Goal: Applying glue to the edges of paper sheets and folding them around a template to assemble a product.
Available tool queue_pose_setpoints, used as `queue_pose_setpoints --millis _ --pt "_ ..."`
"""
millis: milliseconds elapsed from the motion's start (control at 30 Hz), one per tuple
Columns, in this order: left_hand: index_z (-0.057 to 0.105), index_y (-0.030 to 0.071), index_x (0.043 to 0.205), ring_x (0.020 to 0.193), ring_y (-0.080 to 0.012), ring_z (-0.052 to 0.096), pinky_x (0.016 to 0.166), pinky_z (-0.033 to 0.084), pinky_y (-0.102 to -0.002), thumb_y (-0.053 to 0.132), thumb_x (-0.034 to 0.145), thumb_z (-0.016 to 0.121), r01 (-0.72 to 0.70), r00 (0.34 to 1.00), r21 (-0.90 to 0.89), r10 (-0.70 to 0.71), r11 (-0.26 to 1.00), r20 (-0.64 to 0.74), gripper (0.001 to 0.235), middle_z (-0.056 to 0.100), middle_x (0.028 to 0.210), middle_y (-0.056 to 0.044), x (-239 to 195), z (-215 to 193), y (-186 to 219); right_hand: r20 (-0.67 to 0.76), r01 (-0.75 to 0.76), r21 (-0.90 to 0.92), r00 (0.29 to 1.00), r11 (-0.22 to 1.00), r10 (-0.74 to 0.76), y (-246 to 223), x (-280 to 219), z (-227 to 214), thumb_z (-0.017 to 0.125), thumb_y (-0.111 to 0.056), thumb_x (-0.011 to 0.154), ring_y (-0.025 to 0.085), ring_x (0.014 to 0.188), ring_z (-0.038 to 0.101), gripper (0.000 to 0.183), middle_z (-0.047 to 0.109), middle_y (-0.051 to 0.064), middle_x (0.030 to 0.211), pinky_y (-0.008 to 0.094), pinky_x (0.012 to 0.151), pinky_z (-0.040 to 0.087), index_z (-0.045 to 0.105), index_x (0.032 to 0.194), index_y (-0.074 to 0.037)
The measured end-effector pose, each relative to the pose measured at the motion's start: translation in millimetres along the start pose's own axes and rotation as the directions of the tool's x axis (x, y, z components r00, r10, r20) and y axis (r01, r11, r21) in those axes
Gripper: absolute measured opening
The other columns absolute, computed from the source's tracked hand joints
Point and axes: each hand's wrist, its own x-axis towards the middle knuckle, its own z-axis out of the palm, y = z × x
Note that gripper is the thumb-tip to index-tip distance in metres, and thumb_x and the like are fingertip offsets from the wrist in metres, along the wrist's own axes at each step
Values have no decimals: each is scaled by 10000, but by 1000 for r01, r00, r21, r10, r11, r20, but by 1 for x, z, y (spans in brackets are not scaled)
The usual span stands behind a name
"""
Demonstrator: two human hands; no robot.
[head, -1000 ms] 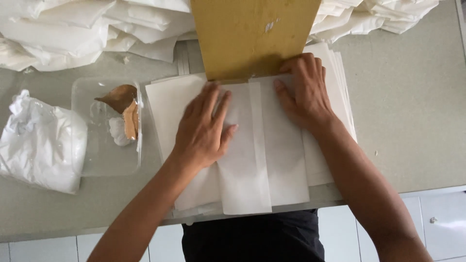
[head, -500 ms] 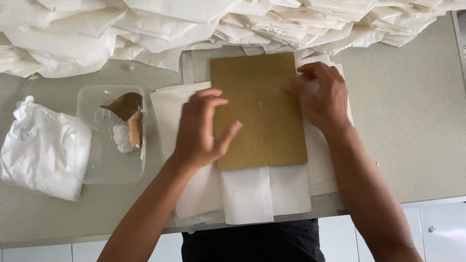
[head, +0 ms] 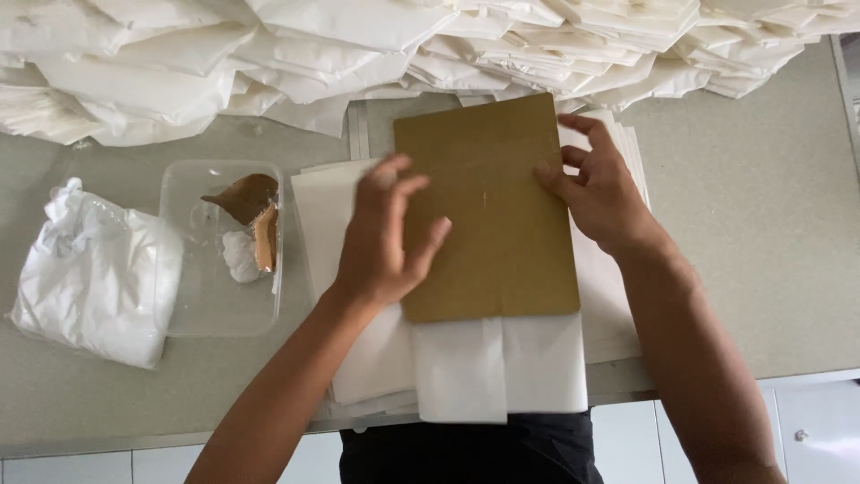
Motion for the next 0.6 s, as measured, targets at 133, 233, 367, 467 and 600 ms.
queue_pose_setpoints --millis 133,233,367,467,600 --pt "299 71 1448 1369 -385 431 1060 504 -539 288 1037 618 210 949 -313 -270 926 -163 564 236 1487 -184 3 -3 -1 59 60 -6 996 998 -60 -15 -5 -6 537 32 1012 524 1063 671 560 615 347 1183 646 911 528 283 1509 75" --pt "278 106 1393 1392 -377 432 1117 441 -565 295 1049 522 370 808 -629 -571 683 -144 462 215 1492 -173 6 0 -5 70 36 -31 997 999 -34 -32 -11 -6 566 -40 1016 380 995 713 525 669 263 1163 556 914 560 368 1497 35" --pt "474 148 1318 1017 -230 695 810 535 -336 616 1030 363 202 681 -979 -715 -28 161 561 612 1248 -60 8 8 -18 104 97 -143 991 985 -82 -49 -1 -8 577 -75 1023 356 928 717 496 682 258 1106 533 845 590 428 1482 39" --pt "556 103 1333 1109 -325 655 920 502 -444 613 991 398 149 610 -929 -708 -338 356 634 651 1247 -131 9 2 -15 104 84 -375 993 923 -48 -70 10 4 597 -183 1010 254 825 670 414 669 154 1068 427 715 527 526 1402 -72" --pt "697 95 796 609 -284 661 576 476 -353 520 997 548 357 399 -801 -697 -481 596 493 659 662 -80 -8 2 -32 197 214 -614 974 759 -116 -88 26 30 534 -271 1007 200 753 595 275 691 73 833 387 714 448 610 1221 -116"
